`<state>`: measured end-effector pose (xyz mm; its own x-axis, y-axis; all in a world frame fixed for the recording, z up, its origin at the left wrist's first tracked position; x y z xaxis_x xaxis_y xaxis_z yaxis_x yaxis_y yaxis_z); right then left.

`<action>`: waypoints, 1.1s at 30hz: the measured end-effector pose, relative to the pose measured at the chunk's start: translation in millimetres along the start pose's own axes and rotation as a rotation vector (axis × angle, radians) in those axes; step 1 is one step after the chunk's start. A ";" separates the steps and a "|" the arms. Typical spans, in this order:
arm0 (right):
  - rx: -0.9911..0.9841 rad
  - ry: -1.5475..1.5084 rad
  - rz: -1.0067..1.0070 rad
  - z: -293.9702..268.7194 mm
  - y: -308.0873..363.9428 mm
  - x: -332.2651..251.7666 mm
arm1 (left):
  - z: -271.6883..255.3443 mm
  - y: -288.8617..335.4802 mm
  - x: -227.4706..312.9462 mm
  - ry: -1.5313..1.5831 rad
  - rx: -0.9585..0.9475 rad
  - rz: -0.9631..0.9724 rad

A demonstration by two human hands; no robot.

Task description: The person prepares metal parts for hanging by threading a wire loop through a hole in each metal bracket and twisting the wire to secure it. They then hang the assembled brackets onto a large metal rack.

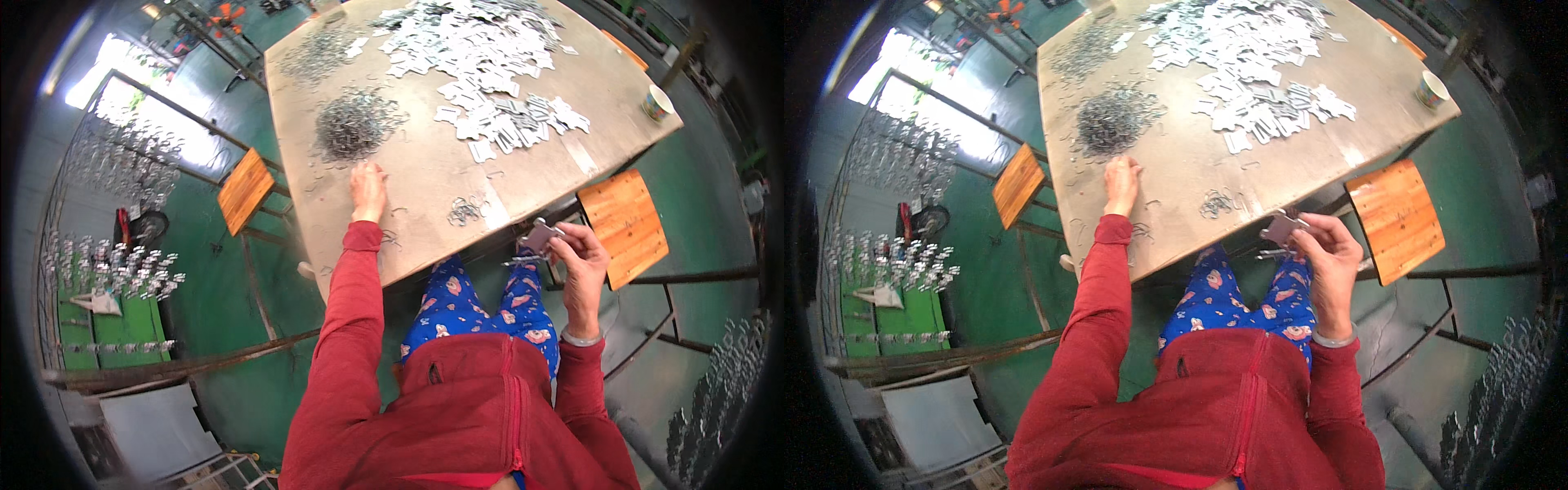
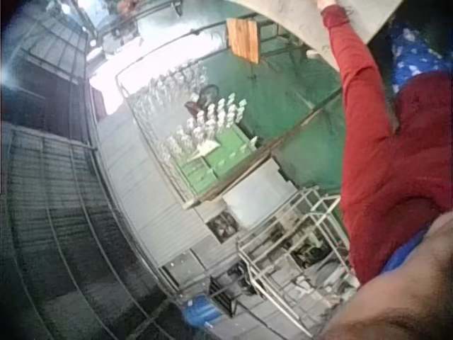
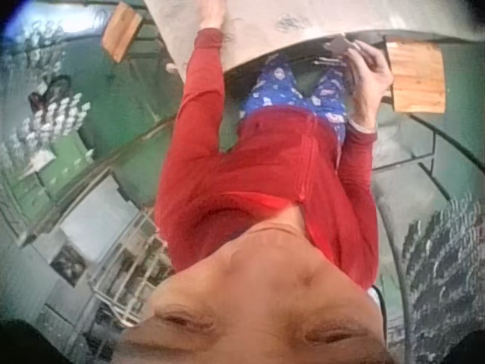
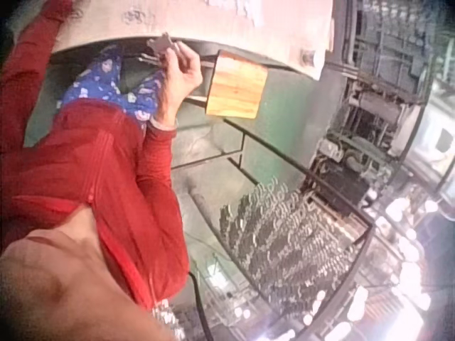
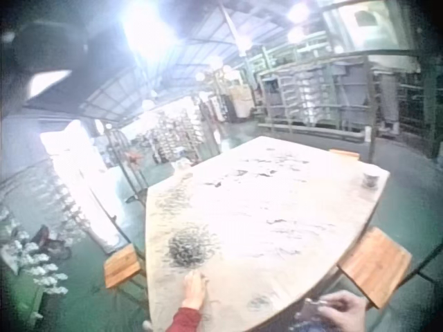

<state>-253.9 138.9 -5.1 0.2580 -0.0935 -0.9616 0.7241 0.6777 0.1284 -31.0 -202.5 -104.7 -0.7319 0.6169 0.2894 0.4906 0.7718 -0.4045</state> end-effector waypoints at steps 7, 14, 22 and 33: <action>-0.036 -0.023 -0.008 4.4 7.2 8.8 | 0.1 14.4 13.7 -0.163 -0.070 0.042; -0.028 0.015 0.037 -2.7 3.8 10.5 | -45.8 25.9 117.5 0.653 -0.121 -0.028; -0.033 -0.043 0.087 -3.6 3.2 30.4 | -67.2 84.2 243.4 1.605 -0.439 -0.200; 0.007 -0.020 0.034 -8.2 10.2 34.2 | -50.7 91.5 250.9 1.580 -0.449 -0.229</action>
<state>-243.0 148.6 -38.6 0.2953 -0.0853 -0.9516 0.7193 0.6754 0.1627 -145.8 30.7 -25.2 0.2307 -0.1876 0.9548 0.7412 0.6696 -0.0475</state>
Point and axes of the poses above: each hand's wrist, its own y-axis away from the middle knuckle, its own z-axis out of the palm, x = y × z, the point moved 7 cm from there along -y, towards the middle knuckle, and after that the axes turned 5 degrees about z, right-handed, at the moved point
